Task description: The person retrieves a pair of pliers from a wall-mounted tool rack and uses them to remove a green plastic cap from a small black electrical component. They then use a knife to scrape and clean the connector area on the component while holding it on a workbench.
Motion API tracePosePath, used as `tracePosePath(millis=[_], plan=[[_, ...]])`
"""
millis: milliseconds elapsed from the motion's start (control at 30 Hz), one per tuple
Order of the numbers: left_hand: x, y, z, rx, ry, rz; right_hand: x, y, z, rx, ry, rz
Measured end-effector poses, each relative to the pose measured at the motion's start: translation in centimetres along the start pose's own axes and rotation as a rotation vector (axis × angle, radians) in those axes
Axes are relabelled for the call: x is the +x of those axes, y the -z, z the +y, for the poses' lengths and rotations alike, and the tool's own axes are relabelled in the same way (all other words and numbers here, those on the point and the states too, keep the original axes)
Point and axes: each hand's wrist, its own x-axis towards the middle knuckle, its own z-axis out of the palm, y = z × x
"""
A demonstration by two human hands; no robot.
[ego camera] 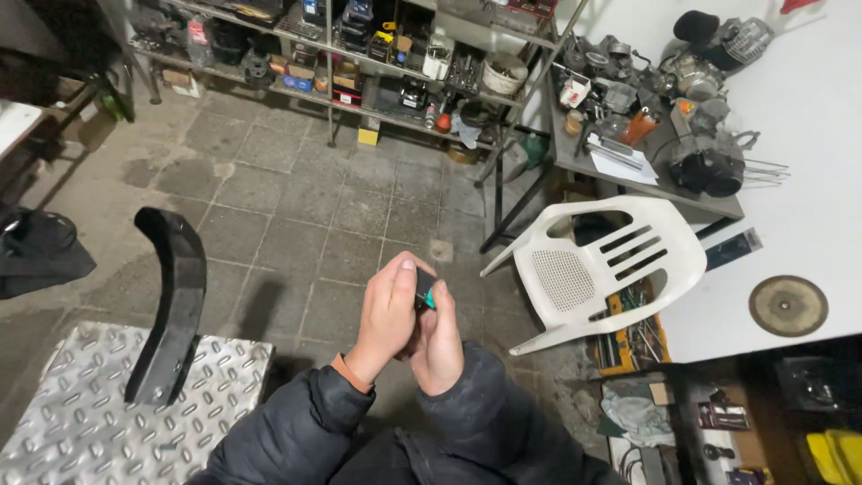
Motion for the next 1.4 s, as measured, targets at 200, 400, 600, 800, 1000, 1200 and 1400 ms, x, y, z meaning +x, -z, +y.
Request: tracePosePath(millis=[200,400,600,800,1000,1200,1400], plan=[[14.6,4.6,-4.1,-0.064,-0.077,-0.047,15.6,-3.4,-3.9,0.022,0.143,-0.169],[25.9,9.2,-7.1,0.024,-0.307,-0.091,27.0,-5.5,-5.1,0.11,0.383,-0.257],[37.2,14.3,-12.2,0.082,-0.427,-0.047,41.2,-6.8,-5.7,0.08,0.317,-0.4],[48.9,19.7,-21.0,-0.023,-0.175,0.124,62.6,-5.0,-6.2,0.053,0.02,-0.737],[50.3,34.0,-26.1,-0.228,0.037,0.505,78.6,-12.2,-4.6,-0.491,-0.261,-1.11],[41.5,45.8,-27.1,-0.659,0.145,1.252,96.6,-15.0,12.8,-0.683,-0.212,-1.279],[32.9,58.4,-33.6,-0.628,-0.081,1.61,99.4,-33.7,22.4,-0.712,-0.282,-1.536]])
